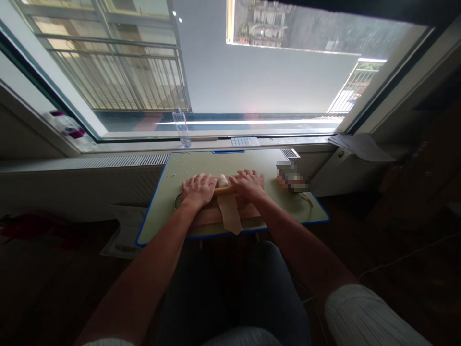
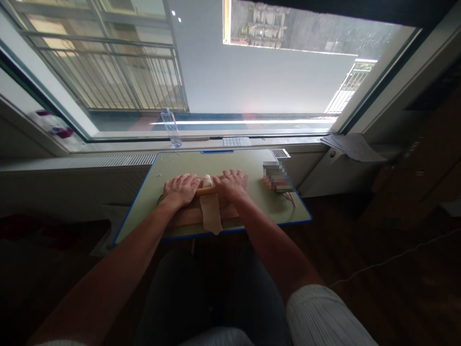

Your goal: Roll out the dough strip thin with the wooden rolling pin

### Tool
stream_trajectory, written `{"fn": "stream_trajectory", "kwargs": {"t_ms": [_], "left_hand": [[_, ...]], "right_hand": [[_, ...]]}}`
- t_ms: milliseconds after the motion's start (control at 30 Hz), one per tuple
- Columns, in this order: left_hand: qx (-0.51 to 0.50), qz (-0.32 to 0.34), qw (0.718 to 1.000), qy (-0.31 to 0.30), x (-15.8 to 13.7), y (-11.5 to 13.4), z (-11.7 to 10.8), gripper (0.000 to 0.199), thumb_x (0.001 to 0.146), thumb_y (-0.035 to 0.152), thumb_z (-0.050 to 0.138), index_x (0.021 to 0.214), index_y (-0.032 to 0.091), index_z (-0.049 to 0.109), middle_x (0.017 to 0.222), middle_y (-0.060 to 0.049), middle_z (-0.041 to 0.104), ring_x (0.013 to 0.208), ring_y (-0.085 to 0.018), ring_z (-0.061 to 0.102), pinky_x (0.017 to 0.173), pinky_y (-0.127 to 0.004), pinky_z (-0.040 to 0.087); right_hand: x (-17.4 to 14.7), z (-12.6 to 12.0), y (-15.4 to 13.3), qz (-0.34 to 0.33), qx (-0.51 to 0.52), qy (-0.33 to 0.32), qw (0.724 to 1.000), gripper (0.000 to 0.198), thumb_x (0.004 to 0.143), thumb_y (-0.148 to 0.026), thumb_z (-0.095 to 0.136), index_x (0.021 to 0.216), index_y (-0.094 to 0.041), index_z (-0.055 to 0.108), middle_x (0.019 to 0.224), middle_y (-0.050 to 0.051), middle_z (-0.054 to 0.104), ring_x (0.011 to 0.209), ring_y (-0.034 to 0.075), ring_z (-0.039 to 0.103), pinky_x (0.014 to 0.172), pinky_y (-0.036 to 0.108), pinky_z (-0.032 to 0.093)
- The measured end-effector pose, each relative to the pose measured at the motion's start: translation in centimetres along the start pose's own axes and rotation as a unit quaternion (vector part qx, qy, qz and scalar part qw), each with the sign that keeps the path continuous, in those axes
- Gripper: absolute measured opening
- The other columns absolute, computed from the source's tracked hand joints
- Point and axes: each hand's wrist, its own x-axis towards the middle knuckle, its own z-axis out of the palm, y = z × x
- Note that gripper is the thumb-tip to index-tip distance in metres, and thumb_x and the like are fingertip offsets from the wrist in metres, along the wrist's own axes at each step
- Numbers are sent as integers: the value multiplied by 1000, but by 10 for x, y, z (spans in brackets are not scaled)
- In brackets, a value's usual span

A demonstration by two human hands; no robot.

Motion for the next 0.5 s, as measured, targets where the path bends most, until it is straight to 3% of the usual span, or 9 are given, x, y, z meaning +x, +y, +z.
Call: {"fn": "stream_trajectory", "kwargs": {"t_ms": [167,300,500], "left_hand": [[7,22,999,-45,21,-5,-1,69,109,61,19,163,31,51,175,-9,45,159,-34,40,130,-68,27],[11,48,999,-7,15,-6,6,64,110,52,25,160,29,56,171,-10,51,156,-35,44,129,-69,27],[10,58,996,61,-9,-6,16,59,109,45,33,159,27,58,169,-10,53,155,-34,44,131,-66,26]], "right_hand": [[13,5,0,38,50,47,997,64,110,-66,32,155,-31,61,162,12,57,146,38,45,120,63,32],[8,18,1,27,54,118,991,53,110,-55,40,142,-25,70,150,14,66,138,39,52,117,62,35],[-13,32,1,11,46,178,983,50,111,-47,38,143,-22,68,154,14,64,143,39,47,122,62,28]]}}
